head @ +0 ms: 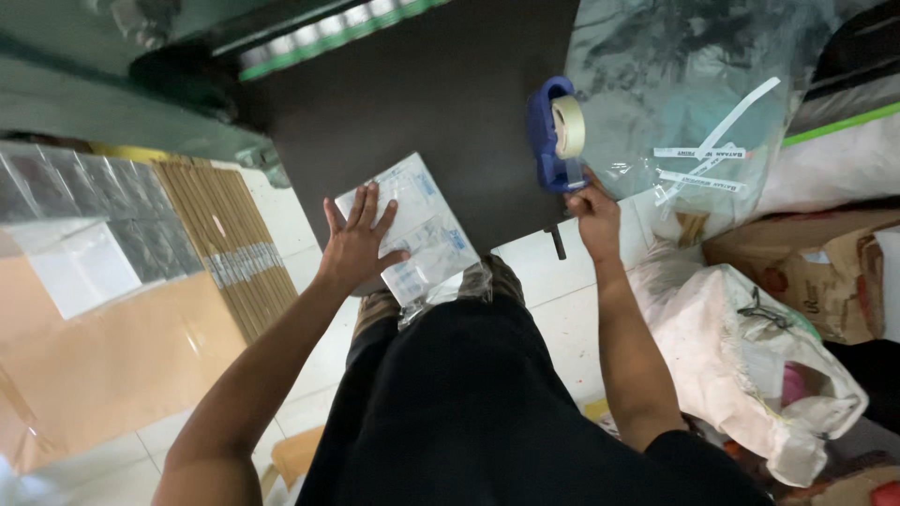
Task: The person picks up paper manuals from a stack, inserts them into plastic sleeves, and uses a tape dispenser to seal the sleeves.
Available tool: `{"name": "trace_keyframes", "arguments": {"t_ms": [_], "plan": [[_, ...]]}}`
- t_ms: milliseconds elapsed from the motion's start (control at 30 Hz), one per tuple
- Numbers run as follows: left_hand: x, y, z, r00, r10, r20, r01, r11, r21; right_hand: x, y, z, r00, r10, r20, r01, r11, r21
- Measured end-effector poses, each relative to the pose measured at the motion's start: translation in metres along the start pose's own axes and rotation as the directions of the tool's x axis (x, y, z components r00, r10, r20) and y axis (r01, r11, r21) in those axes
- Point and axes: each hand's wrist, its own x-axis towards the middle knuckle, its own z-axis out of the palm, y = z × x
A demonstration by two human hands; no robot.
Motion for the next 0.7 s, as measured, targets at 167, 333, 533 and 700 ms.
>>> {"name": "trace_keyframes", "arguments": {"t_ms": [167, 333, 533, 700], "plan": [[-0.004, -0.001, 0.004, 1.0, 0.008, -0.03, -0.005, 0.995, 0.095, -0.023, 0.022, -0.037, 0.983, 0.018, 0.181, 0.061, 0.907, -0.418], [-0.006, -0.003, 0.002, 0.997, -0.002, -0.083, -0.002, 0.999, -0.044, -0.05, -0.079, 0.014, 0.9, 0.32, 0.296, -0.267, 0.942, -0.205], [-0.008, -0.016, 0.011, 0.98, 0.084, -0.178, -0.099, 0.992, -0.079, -0.03, -0.167, 0.165, 0.794, 0.23, 0.563, -0.341, 0.935, 0.098], [-0.008, -0.016, 0.009, 0.97, 0.105, -0.217, -0.123, 0.99, -0.072, -0.006, -0.159, 0.242, 0.79, 0.25, 0.56, -0.227, 0.967, -0.111]]}}
